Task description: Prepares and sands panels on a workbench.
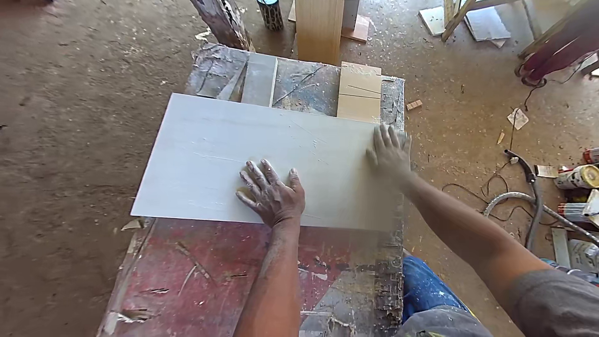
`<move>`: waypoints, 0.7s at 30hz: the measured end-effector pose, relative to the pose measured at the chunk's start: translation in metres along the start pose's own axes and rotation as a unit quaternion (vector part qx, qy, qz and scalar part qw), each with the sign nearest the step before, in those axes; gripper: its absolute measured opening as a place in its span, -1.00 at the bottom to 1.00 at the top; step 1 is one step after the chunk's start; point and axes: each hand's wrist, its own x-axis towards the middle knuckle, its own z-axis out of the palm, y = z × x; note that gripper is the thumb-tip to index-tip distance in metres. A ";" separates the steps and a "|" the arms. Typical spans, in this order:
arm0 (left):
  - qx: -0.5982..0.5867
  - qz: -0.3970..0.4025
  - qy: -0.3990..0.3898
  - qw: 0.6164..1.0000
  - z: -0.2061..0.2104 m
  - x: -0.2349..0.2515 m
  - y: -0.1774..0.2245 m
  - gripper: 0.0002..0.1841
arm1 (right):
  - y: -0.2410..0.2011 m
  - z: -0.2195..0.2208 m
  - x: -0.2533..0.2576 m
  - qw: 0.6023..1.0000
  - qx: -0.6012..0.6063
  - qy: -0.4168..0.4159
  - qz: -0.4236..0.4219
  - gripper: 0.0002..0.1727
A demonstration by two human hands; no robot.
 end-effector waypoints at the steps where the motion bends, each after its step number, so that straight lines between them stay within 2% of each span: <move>1: 0.000 -0.002 0.000 1.000 -0.002 0.000 0.001 -0.10 | 0.001 -0.002 0.023 1.000 0.000 0.007 0.018 -0.14; 3: 0.000 -0.007 0.003 1.000 -0.006 -0.001 0.001 -0.11 | -0.005 0.001 0.024 1.000 0.001 0.012 0.016 -0.14; 4: 0.002 -0.008 -0.001 1.000 -0.006 -0.002 0.001 -0.11 | -0.009 0.003 -0.005 1.000 0.001 0.010 -0.005 -0.14; 6: 0.000 -0.010 -0.007 1.000 -0.008 0.000 0.003 -0.10 | -0.021 0.006 -0.095 0.997 0.003 0.007 -0.080 -0.17; 8: -0.010 -0.012 -0.014 1.000 -0.009 0.000 0.004 -0.10 | -0.028 0.011 -0.173 0.989 0.001 -0.051 -0.137 -0.18; 9: -0.011 -0.013 -0.013 1.000 -0.009 -0.001 0.003 -0.11 | -0.029 0.010 -0.187 0.985 0.000 -0.078 -0.153 -0.20; 10: -0.009 -0.013 -0.012 1.000 -0.010 -0.001 0.002 -0.11 | -0.028 0.009 -0.183 0.982 0.000 -0.086 -0.167 -0.21; 12: -0.004 -0.013 -0.012 1.000 -0.010 0.001 0.003 -0.11 | -0.023 0.011 -0.135 0.984 -0.003 -0.053 -0.170 -0.22; 14: -0.006 -0.016 -0.015 1.000 -0.009 -0.001 0.005 -0.11 | -0.023 0.010 -0.077 0.991 -0.014 -0.023 -0.134 -0.19; 15: -0.012 -0.020 -0.017 1.000 -0.010 -0.004 0.004 -0.12 | -0.027 0.005 -0.066 0.991 -0.016 -0.030 -0.126 -0.18; 16: -0.018 -0.023 -0.014 0.999 -0.012 -0.004 0.003 -0.13 | -0.028 0.002 -0.070 0.988 -0.017 -0.032 -0.147 -0.18; 18: -0.021 -0.021 -0.008 1.000 -0.011 -0.001 0.003 -0.13 | -0.012 0.001 -0.108 0.968 -0.019 -0.044 -0.248 -0.18; 21: -0.020 -0.034 -0.014 0.999 -0.006 -0.001 0.006 -0.13 | 0.020 -0.002 -0.141 0.922 -0.052 -0.124 -0.364 -0.19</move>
